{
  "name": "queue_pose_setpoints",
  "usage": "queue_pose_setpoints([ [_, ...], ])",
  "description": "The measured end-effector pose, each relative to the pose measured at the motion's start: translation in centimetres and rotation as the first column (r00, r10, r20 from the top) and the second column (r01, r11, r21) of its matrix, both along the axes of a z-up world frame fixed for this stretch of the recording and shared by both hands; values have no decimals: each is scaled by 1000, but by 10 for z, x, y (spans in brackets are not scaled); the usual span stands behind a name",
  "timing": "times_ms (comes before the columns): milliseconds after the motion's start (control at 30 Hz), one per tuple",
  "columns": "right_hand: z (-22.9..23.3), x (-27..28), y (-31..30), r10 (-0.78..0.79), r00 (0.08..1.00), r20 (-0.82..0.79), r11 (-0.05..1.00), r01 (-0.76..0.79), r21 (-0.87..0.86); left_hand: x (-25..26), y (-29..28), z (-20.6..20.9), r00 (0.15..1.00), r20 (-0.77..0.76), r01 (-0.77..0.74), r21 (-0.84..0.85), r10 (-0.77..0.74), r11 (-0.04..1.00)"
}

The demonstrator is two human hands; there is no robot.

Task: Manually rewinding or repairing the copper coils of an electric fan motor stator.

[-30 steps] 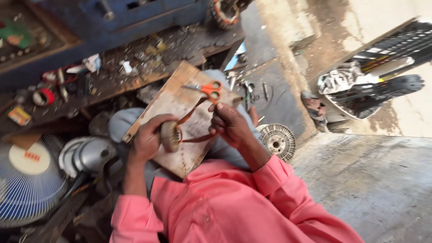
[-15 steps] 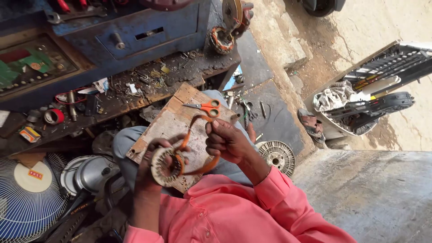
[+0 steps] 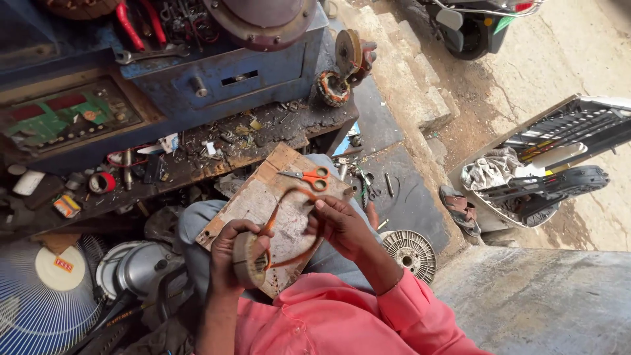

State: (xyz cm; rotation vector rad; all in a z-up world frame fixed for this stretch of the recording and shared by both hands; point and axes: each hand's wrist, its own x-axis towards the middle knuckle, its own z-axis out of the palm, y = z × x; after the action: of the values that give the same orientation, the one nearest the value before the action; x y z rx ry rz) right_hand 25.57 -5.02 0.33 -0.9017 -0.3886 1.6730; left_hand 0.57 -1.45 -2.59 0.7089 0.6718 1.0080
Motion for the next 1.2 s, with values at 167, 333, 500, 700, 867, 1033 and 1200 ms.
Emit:
queue_pose_setpoints([
  [167,73,-38,-34,-435,451,780,881,32,473,3,-3,3,979,-189,-40,187,76,981],
  [333,52,-44,-45,-305,641,704,879,-96,468,12,-9,18,977,-195,-27,277,84,960],
  [500,54,-24,-19,-68,997,-47,998,67,-17,14,-18,40,887,-412,43,524,208,851],
  [700,56,-10,-8,12,978,-210,1000,-10,10,19,-28,28,924,-368,129,555,104,822],
  [867,55,-5,10,38,927,-374,997,-59,-45,17,-35,18,975,-212,166,463,-73,871],
  [1033,32,-4,11,-11,914,-405,995,-31,-97,16,-37,7,968,-243,179,488,-64,854],
  [1200,21,7,-8,242,968,-69,950,-221,220,15,-23,-48,1000,16,1,-577,10,817],
])
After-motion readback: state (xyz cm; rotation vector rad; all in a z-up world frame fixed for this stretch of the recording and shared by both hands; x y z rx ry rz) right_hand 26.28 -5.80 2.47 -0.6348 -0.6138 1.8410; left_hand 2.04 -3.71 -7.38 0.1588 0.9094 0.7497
